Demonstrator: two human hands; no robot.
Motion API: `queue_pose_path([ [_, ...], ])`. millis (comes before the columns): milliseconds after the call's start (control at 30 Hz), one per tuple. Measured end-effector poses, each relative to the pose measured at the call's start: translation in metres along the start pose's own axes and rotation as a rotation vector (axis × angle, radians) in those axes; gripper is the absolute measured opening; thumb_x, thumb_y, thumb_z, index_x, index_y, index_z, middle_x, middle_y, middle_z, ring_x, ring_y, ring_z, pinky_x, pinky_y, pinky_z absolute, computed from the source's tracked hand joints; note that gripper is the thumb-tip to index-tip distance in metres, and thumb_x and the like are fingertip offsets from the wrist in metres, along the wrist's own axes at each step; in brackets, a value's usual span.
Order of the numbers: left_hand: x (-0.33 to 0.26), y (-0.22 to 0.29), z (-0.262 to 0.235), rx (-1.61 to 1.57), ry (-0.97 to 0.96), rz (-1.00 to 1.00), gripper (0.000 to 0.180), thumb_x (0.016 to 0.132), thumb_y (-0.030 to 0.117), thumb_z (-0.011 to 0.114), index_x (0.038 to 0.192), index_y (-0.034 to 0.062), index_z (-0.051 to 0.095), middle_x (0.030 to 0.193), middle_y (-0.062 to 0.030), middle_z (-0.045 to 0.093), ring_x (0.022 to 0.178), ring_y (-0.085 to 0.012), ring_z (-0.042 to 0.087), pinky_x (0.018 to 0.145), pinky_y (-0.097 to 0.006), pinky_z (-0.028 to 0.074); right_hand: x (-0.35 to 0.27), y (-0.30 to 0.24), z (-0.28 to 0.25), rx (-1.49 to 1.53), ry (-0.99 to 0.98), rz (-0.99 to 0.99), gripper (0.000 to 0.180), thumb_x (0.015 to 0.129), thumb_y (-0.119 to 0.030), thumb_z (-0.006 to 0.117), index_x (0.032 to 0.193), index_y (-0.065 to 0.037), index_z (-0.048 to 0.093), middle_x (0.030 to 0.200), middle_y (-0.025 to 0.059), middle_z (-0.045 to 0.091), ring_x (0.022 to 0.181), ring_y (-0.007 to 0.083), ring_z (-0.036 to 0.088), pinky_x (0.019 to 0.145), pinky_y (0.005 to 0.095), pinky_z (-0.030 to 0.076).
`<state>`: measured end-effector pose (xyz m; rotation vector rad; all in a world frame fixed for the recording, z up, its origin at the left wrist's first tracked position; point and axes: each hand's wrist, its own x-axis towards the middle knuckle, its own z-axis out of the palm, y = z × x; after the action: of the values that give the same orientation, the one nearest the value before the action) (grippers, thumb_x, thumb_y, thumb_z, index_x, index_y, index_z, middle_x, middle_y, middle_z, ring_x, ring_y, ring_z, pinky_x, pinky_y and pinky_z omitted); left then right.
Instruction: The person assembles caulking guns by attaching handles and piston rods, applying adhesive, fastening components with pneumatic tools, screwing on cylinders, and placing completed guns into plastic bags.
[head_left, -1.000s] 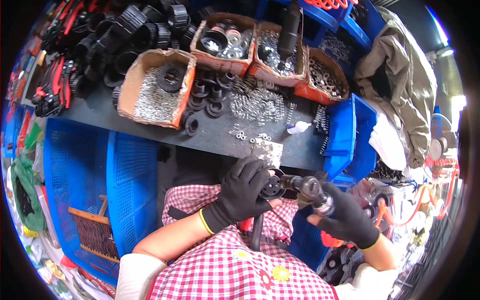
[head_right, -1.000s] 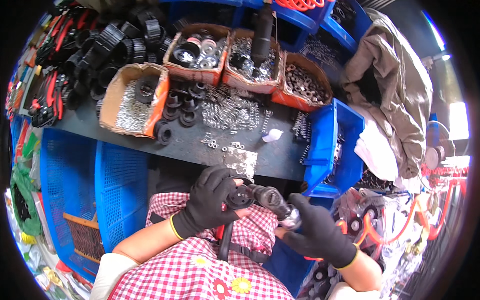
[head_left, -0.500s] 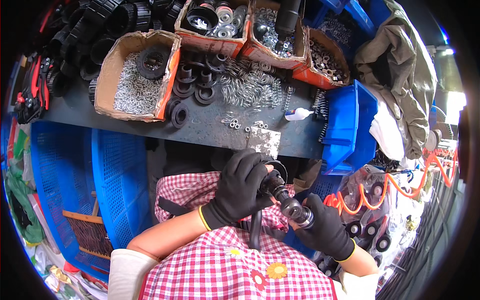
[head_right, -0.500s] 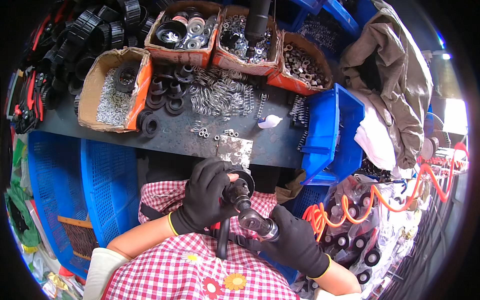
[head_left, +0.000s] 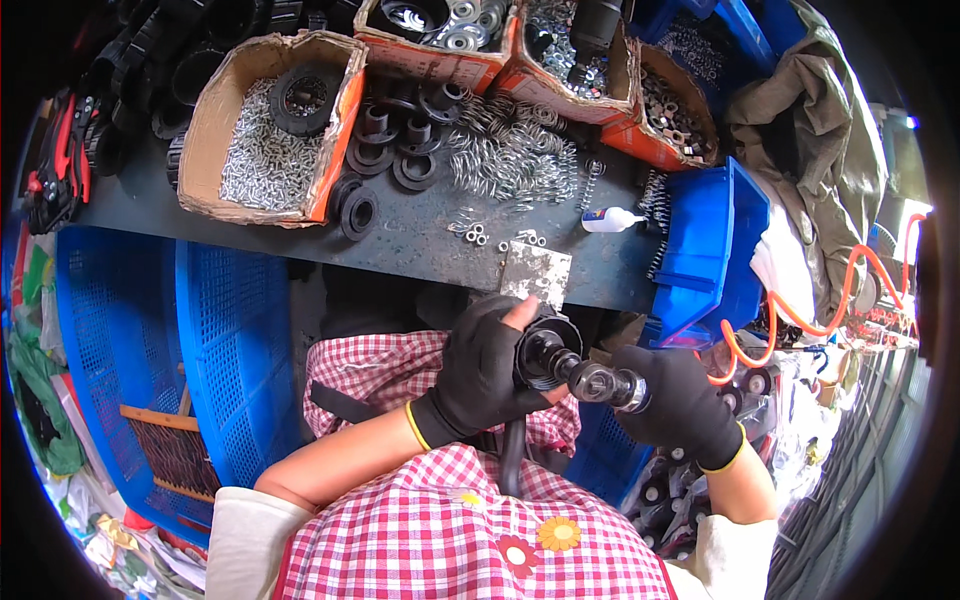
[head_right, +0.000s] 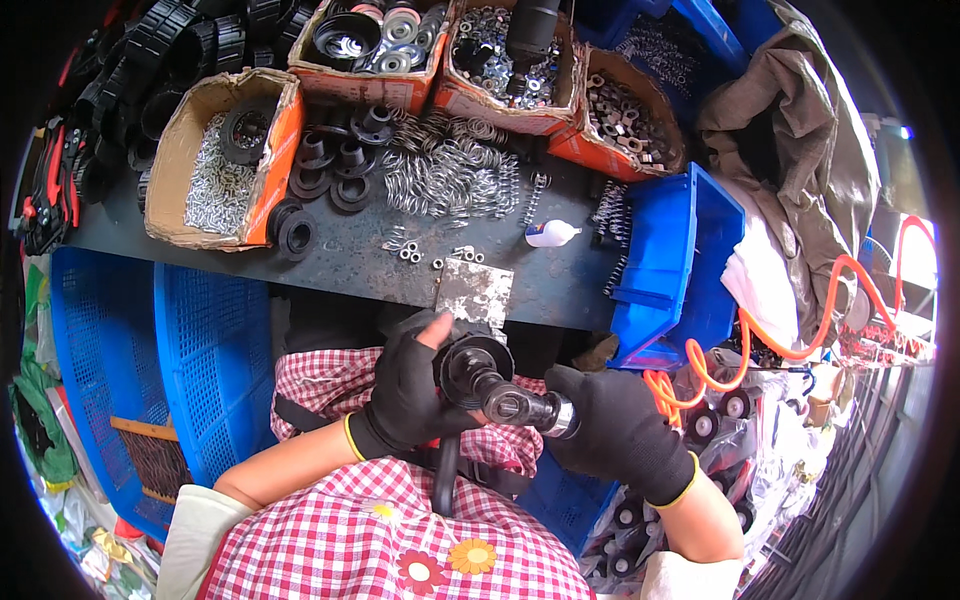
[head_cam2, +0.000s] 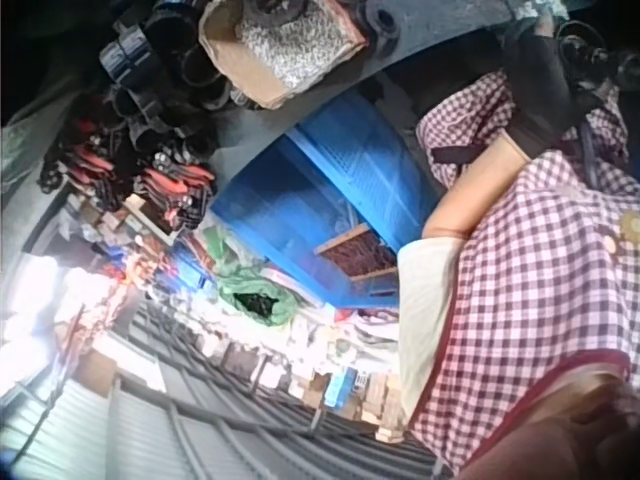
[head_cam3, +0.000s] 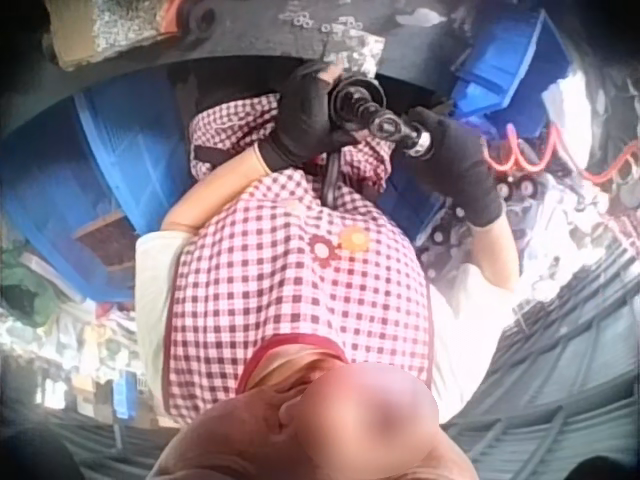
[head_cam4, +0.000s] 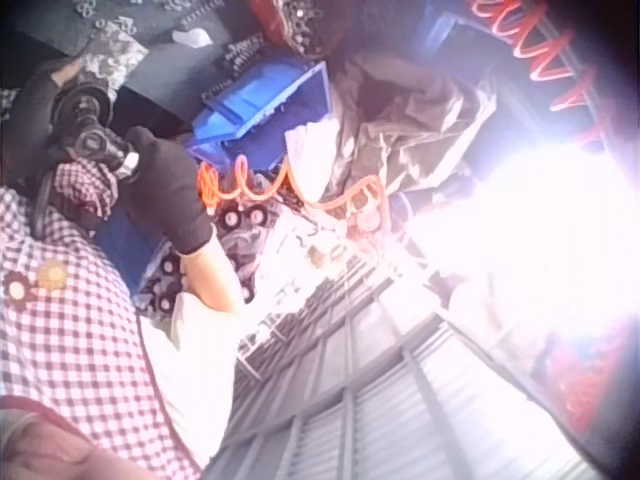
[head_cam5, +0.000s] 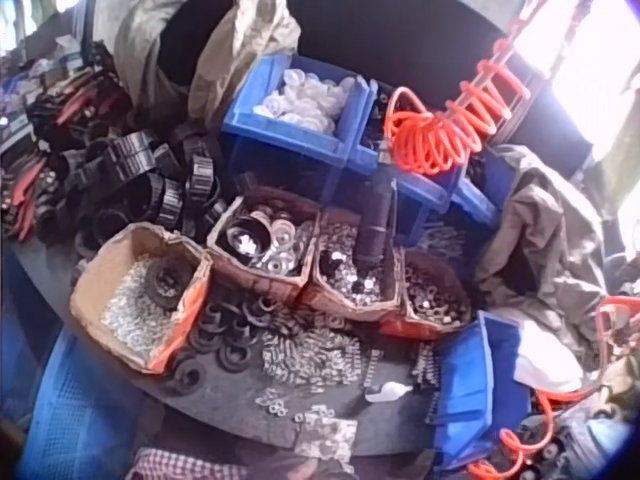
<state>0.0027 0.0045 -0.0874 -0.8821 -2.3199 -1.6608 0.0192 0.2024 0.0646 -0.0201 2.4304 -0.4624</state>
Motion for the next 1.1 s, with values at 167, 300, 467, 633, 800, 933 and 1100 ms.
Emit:
queue_pose_path([
  [167, -0.002, 0.002, 0.002, -0.088, 0.104, -0.07, 0.096, 0.067, 0.04, 0.086, 0.136, -0.0074, 0.039, 0.114, -0.0203, 0.056, 0.104, -0.0359, 0.056, 0.093, -0.047, 0.045, 0.016, -0.001, -0.012, -0.113, -0.101, 0.023, 0.027, 0.066, -0.017, 0.073, 0.091, -0.01, 0.066, 0.076, 0.0166, 0.066, 0.072, 0.037, 0.066, 0.063, 0.0448, 0.051],
  [300, -0.003, 0.002, 0.003, -0.107, 0.077, -0.1, 0.094, 0.067, 0.038, 0.086, 0.135, -0.0074, 0.039, 0.113, -0.0205, 0.056, 0.104, -0.0362, 0.056, 0.093, -0.047, 0.045, 0.023, 0.001, -0.015, -0.192, -0.081, -0.011, 0.027, 0.065, -0.017, 0.072, 0.091, -0.011, 0.067, 0.076, 0.0164, 0.067, 0.073, 0.0361, 0.066, 0.065, 0.0454, 0.052],
  [467, -0.004, -0.001, 0.003, -0.051, -0.005, -0.085, 0.109, 0.062, 0.046, 0.089, 0.138, -0.0088, 0.033, 0.121, -0.0244, 0.049, 0.11, -0.0372, 0.053, 0.095, -0.046, 0.043, 0.026, 0.018, -0.009, -0.095, -0.1, -0.071, 0.024, 0.066, -0.016, 0.075, 0.089, -0.012, 0.068, 0.076, 0.0122, 0.067, 0.072, 0.0342, 0.067, 0.063, 0.0405, 0.051],
  [633, -0.004, -0.001, 0.005, -0.086, -0.029, -0.084, 0.109, 0.061, 0.045, 0.09, 0.138, -0.0082, 0.034, 0.122, -0.0246, 0.048, 0.11, -0.0372, 0.053, 0.094, -0.046, 0.043, 0.007, -0.001, 0.0, -0.039, -0.046, -0.021, 0.025, 0.066, -0.017, 0.075, 0.089, -0.01, 0.067, 0.07, 0.0138, 0.066, 0.066, 0.0354, 0.066, 0.059, 0.0407, 0.051],
  [800, -0.002, 0.0, 0.005, -0.124, -0.008, -0.139, 0.097, 0.068, 0.039, 0.083, 0.14, -0.0047, 0.036, 0.116, -0.0217, 0.054, 0.109, -0.0392, 0.054, 0.097, -0.05, 0.041, 0.026, 0.01, -0.016, 0.089, -0.245, 0.012, 0.03, 0.065, -0.02, 0.073, 0.091, -0.009, 0.066, 0.077, 0.0175, 0.067, 0.074, 0.0392, 0.065, 0.065, 0.0446, 0.052],
  [933, 0.0, -0.002, 0.006, -0.094, -0.051, -0.083, 0.106, 0.06, 0.038, 0.09, 0.139, -0.0057, 0.034, 0.119, -0.0206, 0.05, 0.109, -0.0365, 0.053, 0.095, -0.046, 0.042, 0.025, 0.023, -0.01, 0.051, -0.22, -0.077, 0.025, 0.065, -0.016, 0.073, 0.088, -0.01, 0.066, 0.072, 0.0137, 0.066, 0.068, 0.0358, 0.066, 0.06, 0.0415, 0.051],
  [1100, 0.001, -0.004, 0.009, -0.109, -0.049, -0.091, 0.098, 0.064, 0.035, 0.087, 0.138, -0.0031, 0.037, 0.117, -0.0185, 0.052, 0.108, -0.0358, 0.054, 0.095, -0.046, 0.042, 0.021, 0.018, -0.004, -0.047, -0.243, -0.108, 0.025, 0.066, -0.013, 0.075, 0.09, -0.011, 0.067, 0.073, 0.0116, 0.067, 0.067, 0.033, 0.067, 0.058, 0.0386, 0.051],
])
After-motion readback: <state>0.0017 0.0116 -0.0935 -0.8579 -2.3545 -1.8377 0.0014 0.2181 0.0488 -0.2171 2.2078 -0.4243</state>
